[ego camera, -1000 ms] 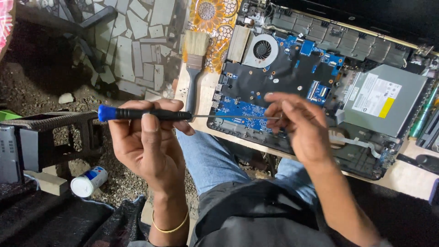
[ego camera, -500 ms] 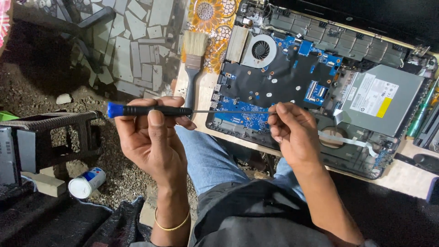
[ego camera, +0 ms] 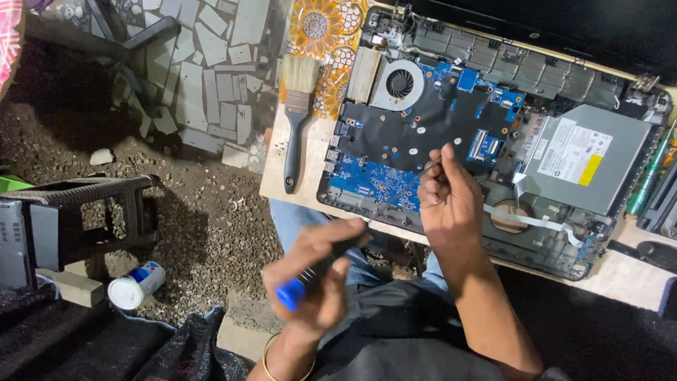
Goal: Disassembling a laptop motherboard by removing screws with a screwdriver and disconnecting ribbon cables.
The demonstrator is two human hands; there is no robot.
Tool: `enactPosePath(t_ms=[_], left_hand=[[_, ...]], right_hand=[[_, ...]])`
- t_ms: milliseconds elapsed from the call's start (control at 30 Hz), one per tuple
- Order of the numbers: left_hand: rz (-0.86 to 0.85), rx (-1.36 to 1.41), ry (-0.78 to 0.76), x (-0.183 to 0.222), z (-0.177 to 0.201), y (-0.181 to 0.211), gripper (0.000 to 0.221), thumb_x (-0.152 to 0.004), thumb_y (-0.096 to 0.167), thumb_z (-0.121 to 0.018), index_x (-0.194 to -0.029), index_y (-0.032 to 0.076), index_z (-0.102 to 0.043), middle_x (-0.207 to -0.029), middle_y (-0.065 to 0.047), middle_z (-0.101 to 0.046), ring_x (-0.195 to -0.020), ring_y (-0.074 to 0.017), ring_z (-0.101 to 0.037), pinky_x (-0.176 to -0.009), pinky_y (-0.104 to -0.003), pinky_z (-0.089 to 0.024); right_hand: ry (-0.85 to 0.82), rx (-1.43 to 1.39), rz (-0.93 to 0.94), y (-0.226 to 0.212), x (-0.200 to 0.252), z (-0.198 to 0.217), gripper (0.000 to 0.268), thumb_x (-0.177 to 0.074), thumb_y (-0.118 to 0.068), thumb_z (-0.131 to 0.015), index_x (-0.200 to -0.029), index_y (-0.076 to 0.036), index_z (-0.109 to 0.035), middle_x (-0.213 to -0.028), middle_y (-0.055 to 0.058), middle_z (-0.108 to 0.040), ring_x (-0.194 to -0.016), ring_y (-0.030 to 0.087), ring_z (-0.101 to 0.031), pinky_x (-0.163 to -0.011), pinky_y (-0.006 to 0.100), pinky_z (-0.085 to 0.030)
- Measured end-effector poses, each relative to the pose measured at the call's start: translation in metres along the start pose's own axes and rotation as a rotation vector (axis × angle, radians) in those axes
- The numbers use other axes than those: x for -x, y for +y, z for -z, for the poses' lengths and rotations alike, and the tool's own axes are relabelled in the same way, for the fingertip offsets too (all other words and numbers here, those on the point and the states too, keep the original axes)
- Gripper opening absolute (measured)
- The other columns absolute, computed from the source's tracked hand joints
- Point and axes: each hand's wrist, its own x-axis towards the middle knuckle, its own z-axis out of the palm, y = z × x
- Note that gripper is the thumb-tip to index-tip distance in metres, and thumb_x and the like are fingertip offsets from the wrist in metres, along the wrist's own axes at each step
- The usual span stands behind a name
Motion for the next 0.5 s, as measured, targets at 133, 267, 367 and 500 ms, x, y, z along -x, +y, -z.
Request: enactPosePath(t_ms=[133,267,367,500], left_hand=[[-0.036,-0.202,-0.113,0.01,0.001,0.0,0.031,-0.107,0.006,-0.07,-0.129,0.013,-0.05,-0.129,-0.021,-0.078,-0.112,-0.0335,-0.083,-0.097,-0.042,-0.067],[0.095,-0.184,-0.099,0.005,-0.005,0.005,0.022,-0.097,0.001,-0.071,-0.102,0.002,-0.05,-0.125,-0.027,-0.077,-0.102,-0.0353,-0.08,-0.091,-0.041,-0.065],[0.144,-0.096,-0.012,0.001,-0.009,-0.002,0.018,-0.102,0.003,-0.07,-0.111,0.0,-0.055,-0.127,-0.027,-0.076,-0.101,-0.0328,-0.08,-0.09,-0.04,-0.068],[0.087,0.028,0.171,-0.014,0.002,-0.031,0.022,-0.115,0.011,-0.067,-0.132,0.007,-0.053,-0.127,-0.022,-0.076,-0.093,-0.0301,-0.083,-0.087,-0.043,-0.08]], right_hand=[[0.015,-0.105,-0.096,-0.002,-0.009,0.008,0.026,-0.105,-0.024,-0.08,-0.113,-0.001,-0.071,-0.084,0.002,-0.065,-0.062,0.004,-0.054,-0.05,0.016,-0.036],[0.056,-0.059,-0.035,-0.005,-0.002,-0.007,0.027,-0.104,-0.026,-0.081,-0.112,-0.002,-0.073,-0.082,0.002,-0.067,-0.061,0.004,-0.059,-0.05,0.017,-0.038],[0.071,0.04,0.077,-0.011,0.002,-0.022,0.029,-0.104,-0.025,-0.081,-0.112,0.002,-0.074,-0.084,0.006,-0.068,-0.062,0.007,-0.06,-0.053,0.019,-0.04],[0.058,0.167,0.012,-0.022,-0.007,-0.033,0.056,-0.112,-0.051,-0.061,-0.109,0.003,-0.078,-0.083,0.011,-0.072,-0.063,0.015,-0.059,-0.057,0.027,-0.044]])
